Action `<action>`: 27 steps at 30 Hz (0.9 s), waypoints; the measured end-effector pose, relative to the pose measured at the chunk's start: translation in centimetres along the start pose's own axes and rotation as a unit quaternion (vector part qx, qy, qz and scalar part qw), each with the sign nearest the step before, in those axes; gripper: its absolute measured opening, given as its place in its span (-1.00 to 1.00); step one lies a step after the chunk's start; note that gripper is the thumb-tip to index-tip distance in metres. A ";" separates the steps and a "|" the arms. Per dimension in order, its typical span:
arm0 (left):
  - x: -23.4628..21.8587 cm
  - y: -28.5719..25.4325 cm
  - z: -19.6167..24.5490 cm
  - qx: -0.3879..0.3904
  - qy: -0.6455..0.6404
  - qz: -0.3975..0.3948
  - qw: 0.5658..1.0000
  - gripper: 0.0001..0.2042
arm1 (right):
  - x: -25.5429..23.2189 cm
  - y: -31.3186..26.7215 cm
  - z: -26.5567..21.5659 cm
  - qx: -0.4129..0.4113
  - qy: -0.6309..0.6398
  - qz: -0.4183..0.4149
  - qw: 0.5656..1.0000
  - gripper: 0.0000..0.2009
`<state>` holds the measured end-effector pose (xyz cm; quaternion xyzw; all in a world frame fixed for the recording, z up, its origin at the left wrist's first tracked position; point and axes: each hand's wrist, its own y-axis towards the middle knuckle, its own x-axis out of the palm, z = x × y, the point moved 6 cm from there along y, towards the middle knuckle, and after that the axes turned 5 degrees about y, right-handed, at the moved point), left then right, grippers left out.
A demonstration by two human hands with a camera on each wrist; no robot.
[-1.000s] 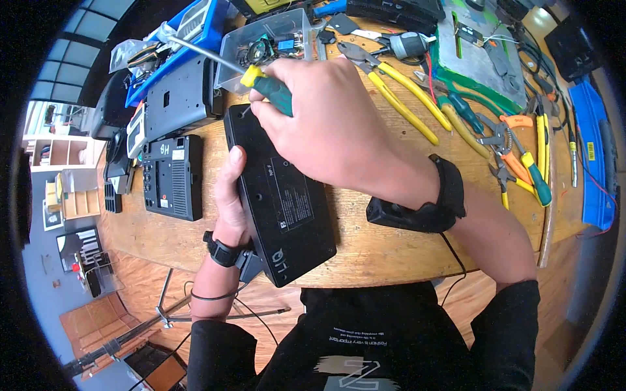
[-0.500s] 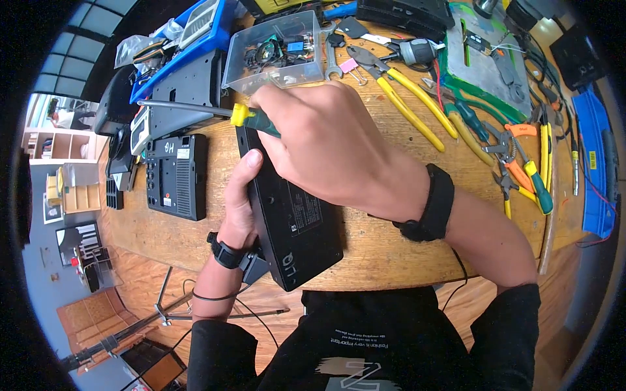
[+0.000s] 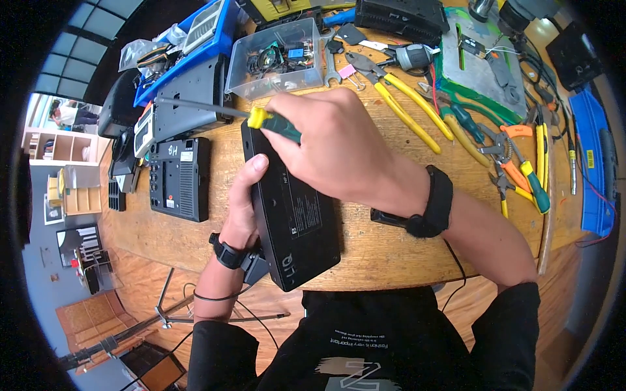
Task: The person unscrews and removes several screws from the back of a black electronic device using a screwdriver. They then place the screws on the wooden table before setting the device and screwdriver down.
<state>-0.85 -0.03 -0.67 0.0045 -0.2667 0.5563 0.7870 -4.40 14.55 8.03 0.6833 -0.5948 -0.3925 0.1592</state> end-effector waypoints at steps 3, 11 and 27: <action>0.0 -0.1 -0.1 -0.004 0.000 0.004 1.000 -0.40 | -0.2 0.1 0.0 0.015 -0.003 -0.006 1.000 -0.85; -0.3 0.1 -0.2 0.010 0.002 -0.007 1.000 -0.38 | 0.4 -0.5 0.1 -0.005 0.005 -0.019 1.000 -0.86; 0.5 0.5 -0.5 -0.013 0.014 -0.047 0.999 -0.14 | -6.4 1.4 1.0 0.152 -0.022 -0.079 0.985 -0.74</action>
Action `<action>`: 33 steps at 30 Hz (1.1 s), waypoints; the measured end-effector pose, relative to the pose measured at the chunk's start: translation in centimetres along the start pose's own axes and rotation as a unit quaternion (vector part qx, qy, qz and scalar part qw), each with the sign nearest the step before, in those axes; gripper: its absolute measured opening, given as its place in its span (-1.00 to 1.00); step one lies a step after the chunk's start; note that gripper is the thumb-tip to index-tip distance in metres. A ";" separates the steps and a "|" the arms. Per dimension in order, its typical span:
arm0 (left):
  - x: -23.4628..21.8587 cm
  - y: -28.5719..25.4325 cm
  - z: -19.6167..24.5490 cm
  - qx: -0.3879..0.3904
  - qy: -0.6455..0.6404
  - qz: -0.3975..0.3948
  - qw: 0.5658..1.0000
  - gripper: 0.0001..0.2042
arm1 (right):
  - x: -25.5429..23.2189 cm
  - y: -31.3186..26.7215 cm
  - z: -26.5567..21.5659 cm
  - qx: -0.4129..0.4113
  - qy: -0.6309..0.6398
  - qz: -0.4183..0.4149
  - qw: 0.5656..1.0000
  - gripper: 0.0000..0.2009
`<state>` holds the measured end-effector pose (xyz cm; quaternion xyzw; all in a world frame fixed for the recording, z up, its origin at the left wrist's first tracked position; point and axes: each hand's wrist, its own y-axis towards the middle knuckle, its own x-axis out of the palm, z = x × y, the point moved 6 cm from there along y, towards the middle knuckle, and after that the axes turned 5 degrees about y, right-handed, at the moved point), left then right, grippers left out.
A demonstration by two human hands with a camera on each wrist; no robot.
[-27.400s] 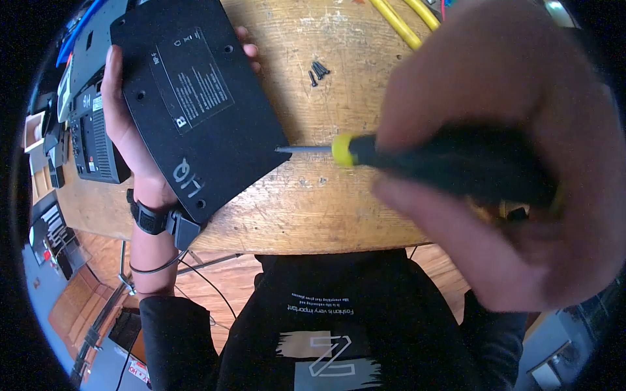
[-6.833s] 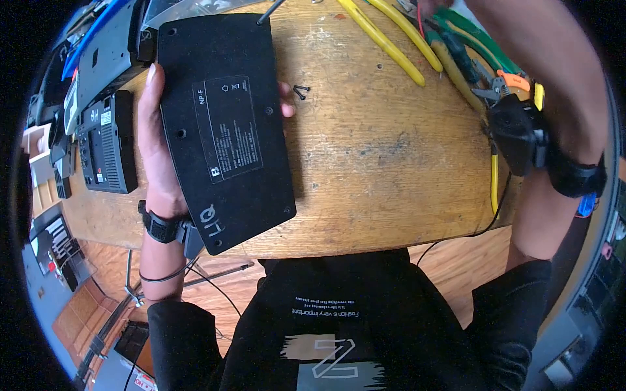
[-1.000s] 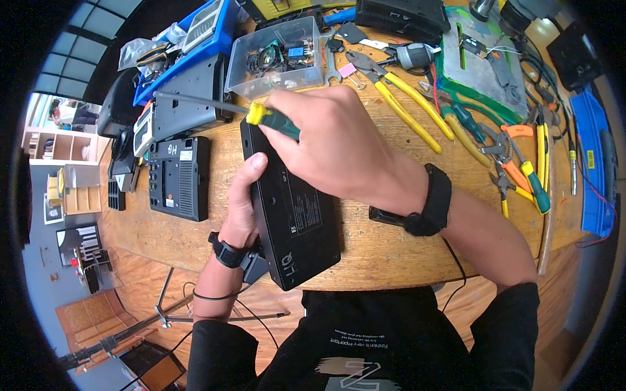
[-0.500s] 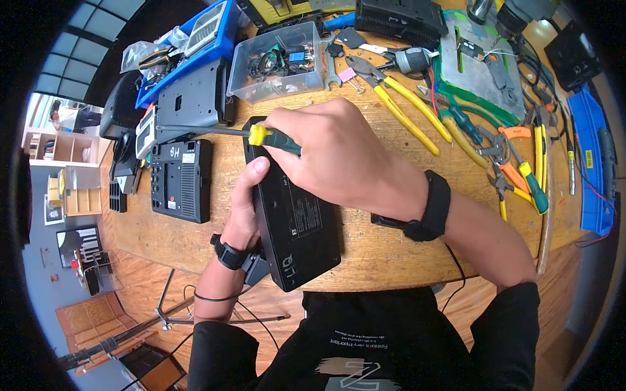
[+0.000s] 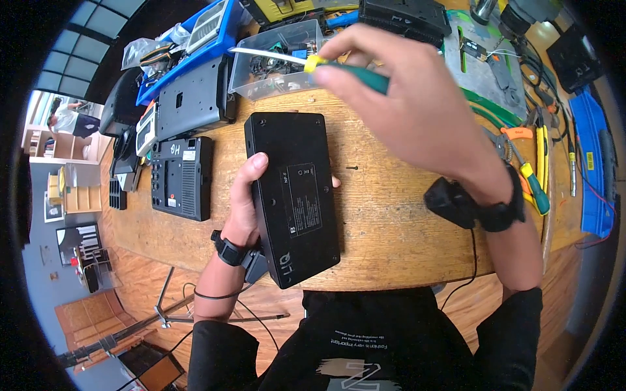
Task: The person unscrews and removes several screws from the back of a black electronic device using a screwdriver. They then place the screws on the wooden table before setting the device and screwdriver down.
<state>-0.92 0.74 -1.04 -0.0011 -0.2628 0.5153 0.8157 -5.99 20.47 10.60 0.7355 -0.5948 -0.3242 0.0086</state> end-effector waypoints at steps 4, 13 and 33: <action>0.2 0.0 0.1 -0.005 0.007 0.004 1.000 -0.13 | -3.1 -0.1 -2.2 -0.066 -0.082 -0.012 0.994 -0.71; 0.2 0.0 0.0 0.009 -0.059 -0.015 0.998 -0.28 | -5.9 -1.1 -2.6 0.031 0.049 -0.050 0.997 -0.65; 0.1 0.0 0.0 0.012 -0.052 -0.009 0.999 -0.28 | -4.2 -0.2 -2.7 -0.056 -0.018 -0.086 0.995 -0.73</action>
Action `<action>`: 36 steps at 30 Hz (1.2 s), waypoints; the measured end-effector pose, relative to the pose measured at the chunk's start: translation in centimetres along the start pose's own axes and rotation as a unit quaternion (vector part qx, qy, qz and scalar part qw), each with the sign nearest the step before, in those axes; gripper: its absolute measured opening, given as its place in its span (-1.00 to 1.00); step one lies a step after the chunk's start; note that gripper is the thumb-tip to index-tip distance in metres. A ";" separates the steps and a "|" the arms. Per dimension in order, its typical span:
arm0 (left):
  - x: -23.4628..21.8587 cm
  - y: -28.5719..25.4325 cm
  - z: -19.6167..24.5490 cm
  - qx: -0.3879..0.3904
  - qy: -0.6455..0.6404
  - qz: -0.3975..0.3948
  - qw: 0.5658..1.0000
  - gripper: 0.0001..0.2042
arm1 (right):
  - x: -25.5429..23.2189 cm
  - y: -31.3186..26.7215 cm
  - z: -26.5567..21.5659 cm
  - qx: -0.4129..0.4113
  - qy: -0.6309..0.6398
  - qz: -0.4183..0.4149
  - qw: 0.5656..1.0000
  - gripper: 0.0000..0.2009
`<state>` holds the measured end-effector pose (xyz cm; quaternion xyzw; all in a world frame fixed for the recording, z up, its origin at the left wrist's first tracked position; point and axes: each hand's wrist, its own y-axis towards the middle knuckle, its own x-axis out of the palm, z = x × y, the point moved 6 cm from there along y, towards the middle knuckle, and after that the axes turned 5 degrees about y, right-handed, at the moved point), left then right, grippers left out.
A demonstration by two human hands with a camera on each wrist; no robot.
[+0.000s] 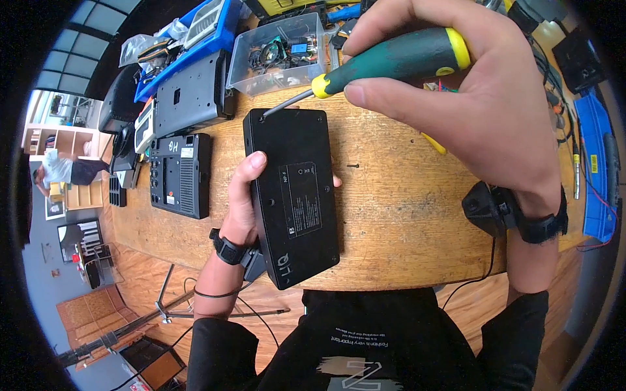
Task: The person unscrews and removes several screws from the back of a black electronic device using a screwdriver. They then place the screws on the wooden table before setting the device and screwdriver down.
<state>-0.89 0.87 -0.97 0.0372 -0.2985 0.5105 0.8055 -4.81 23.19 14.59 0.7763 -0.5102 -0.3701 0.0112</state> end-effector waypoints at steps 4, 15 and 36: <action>0.0 0.1 0.0 0.001 -0.001 -0.004 1.000 -0.28 | 0.3 0.0 0.3 -0.015 0.006 0.000 1.000 -0.73; 0.2 0.0 0.2 0.001 0.008 0.002 1.000 -0.31 | 0.4 0.7 0.7 0.130 -0.039 0.019 0.991 -0.80; -0.1 -0.1 -0.1 -0.024 -0.009 0.010 1.000 -0.37 | 0.3 1.6 -2.5 0.019 -0.104 0.090 0.990 -0.85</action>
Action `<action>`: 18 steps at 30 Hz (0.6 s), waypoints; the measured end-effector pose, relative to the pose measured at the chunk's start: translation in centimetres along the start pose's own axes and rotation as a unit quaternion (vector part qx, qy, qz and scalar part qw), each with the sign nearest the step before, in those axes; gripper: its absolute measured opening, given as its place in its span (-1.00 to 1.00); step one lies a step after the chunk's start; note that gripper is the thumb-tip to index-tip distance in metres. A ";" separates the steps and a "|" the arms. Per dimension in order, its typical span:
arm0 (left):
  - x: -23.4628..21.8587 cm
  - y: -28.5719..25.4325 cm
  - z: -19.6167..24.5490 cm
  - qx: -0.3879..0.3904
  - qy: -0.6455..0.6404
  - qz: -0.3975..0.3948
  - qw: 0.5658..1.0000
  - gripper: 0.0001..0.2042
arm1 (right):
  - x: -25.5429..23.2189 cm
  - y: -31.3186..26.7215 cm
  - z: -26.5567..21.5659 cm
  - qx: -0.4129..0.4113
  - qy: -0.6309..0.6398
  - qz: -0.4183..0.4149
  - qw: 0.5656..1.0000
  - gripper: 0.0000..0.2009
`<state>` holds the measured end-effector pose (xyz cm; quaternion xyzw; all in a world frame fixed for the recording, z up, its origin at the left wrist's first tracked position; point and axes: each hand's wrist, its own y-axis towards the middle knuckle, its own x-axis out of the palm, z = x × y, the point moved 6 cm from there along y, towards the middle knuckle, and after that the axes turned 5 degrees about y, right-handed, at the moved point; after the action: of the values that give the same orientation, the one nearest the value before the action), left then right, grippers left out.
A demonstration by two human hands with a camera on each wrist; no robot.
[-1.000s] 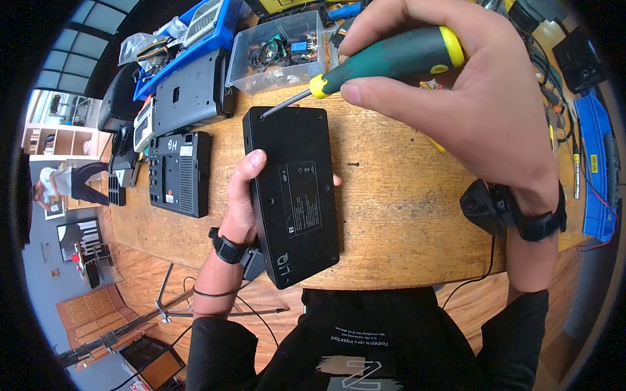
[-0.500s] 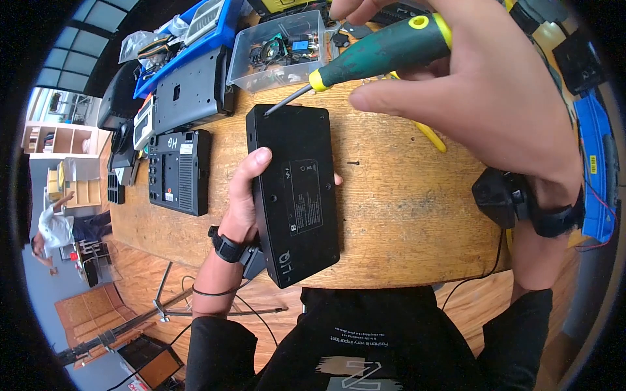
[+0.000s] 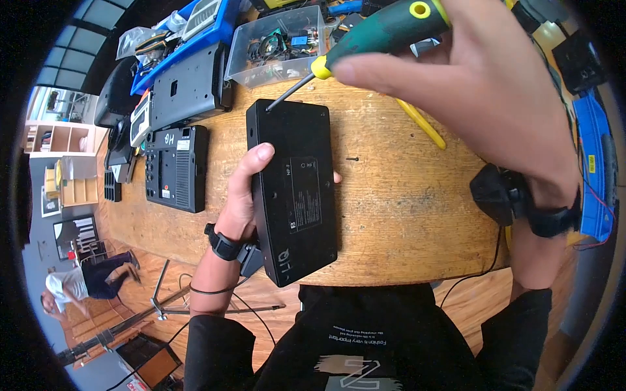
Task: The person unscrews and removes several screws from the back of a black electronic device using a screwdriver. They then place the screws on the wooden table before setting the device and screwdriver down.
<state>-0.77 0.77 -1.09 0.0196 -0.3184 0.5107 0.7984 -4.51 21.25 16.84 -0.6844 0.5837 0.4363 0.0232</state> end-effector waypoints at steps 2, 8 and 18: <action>0.0 0.1 -0.1 -0.006 -0.003 -0.004 1.000 -0.37 | -0.1 -0.3 0.0 -0.008 -0.010 -0.011 1.000 -0.85; 0.1 -0.1 0.0 -0.016 0.084 0.026 0.996 -0.16 | 0.3 0.0 -0.1 -0.005 -0.012 0.006 1.000 -0.84; 0.3 0.0 0.2 -0.001 0.018 0.009 1.000 -0.37 | 0.3 -0.4 0.2 0.005 -0.015 -0.009 1.000 -0.79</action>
<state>-0.75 0.92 -0.77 0.0067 -0.3048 0.5181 0.7991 -4.30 21.32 16.33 -0.6829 0.5789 0.4437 0.0394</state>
